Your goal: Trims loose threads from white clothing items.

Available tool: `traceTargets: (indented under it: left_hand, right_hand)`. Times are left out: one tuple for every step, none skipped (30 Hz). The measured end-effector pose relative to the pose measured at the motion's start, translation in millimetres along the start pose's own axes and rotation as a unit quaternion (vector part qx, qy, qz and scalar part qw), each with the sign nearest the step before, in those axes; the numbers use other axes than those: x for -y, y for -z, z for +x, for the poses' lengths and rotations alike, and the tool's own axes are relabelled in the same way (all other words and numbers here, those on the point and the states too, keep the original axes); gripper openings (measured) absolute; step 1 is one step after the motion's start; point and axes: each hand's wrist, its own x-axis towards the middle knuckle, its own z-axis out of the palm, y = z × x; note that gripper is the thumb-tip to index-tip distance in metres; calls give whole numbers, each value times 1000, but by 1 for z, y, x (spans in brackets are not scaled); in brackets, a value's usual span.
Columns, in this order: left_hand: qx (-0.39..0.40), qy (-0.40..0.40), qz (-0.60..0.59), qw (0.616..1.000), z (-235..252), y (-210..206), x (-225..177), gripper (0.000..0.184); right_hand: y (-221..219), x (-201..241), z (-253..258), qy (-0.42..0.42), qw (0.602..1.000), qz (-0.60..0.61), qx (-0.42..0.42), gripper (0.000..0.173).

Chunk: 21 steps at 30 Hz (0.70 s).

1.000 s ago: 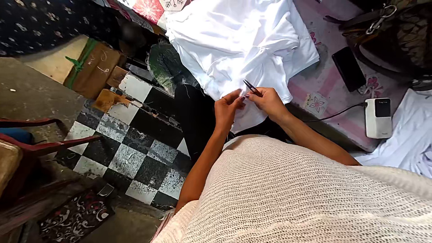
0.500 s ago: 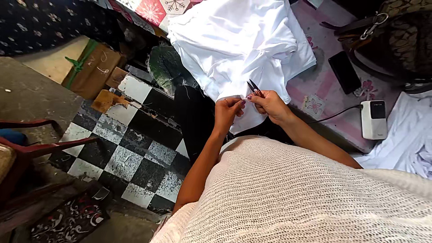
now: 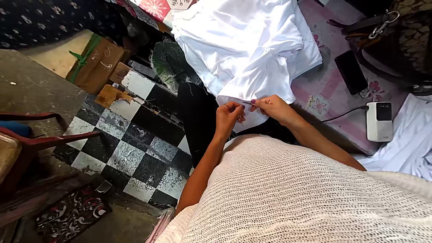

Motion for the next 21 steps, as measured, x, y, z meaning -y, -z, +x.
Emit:
traceTargets:
  left_hand:
    - [1, -2, 0, 1000, 0, -1, 0, 10]
    - [1, -2, 1, 1000, 0, -1, 0, 10]
    - [2, -3, 1, 1000, 1, -1, 1, 10]
    - [2, -2, 2, 1000, 1, -1, 0, 10]
    - [2, -2, 0, 1000, 1, -2, 1, 10]
    - [2, -3, -3, 1000, 2, -2, 1, 10]
    - [2, -3, -6, 1000, 2, -3, 2, 10]
    - [2, 0, -8, 1000, 2, -3, 4, 10]
    - [5, 5, -4, 1000, 2, -2, 5, 10]
    - [11, 8, 12, 1000, 0, 0, 5, 11]
    - [17, 5, 43, 999, -2, 5, 3, 12]
    - [18, -7, 86, 996, -6, 12, -2, 14]
    - [8, -29, 127, 991, -11, 20, -9, 15]
    - [-2, -48, 167, 985, -15, 29, -16, 15]
    - [-2, -55, 209, 976, -18, 36, -21, 15]
    - [16, -44, 269, 962, -19, 42, -26, 14]
    - [49, -9, 349, 936, -20, 46, -33, 14]
    - [78, 47, 424, 901, -20, 46, -42, 17]
    - [88, 92, 476, 870, -19, 42, -50, 24]
    - [77, 107, 498, 857, -18, 38, -55, 31]
    - [50, 89, 497, 862, -15, 33, -56, 33]
  right_hand:
    - [-1, 3, 3, 0, 1000, 1, -6, 40]
    - [-2, 5, 5, 2, 1000, -1, -12, 39]
    - [-3, 6, 7, 5, 1000, -3, -18, 39]
    - [-4, 6, 9, 9, 1000, -5, -22, 39]
    - [-5, 5, 10, 13, 1000, -6, -25, 39]
    - [-6, 4, 11, 16, 999, -5, -27, 39]
    - [-6, 2, 11, 18, 999, -2, -28, 38]
    - [-6, 0, 9, 22, 999, -1, -29, 39]
    - [-5, -2, 7, 26, 999, -4, -28, 40]
    - [-4, -2, 4, 33, 999, -14, -23, 40]
    - [-1, -2, 2, 47, 998, -34, -16, 40]
    - [2, -1, 0, 72, 995, -64, -13, 40]
    - [5, -1, -1, 101, 990, -99, -17, 39]
    - [7, -2, -2, 127, 982, -133, -28, 38]
    - [7, -3, -3, 144, 975, -164, -38, 39]
    - [7, -4, -3, 151, 969, -190, -41, 40]
    - [6, -2, -4, 148, 966, -209, -38, 41]
    - [5, 1, -5, 140, 965, -220, -34, 42]
    - [6, 4, -7, 135, 964, -225, -35, 42]
    - [6, 7, -8, 133, 964, -227, -41, 43]
    - [7, 9, -9, 134, 963, -226, -50, 43]
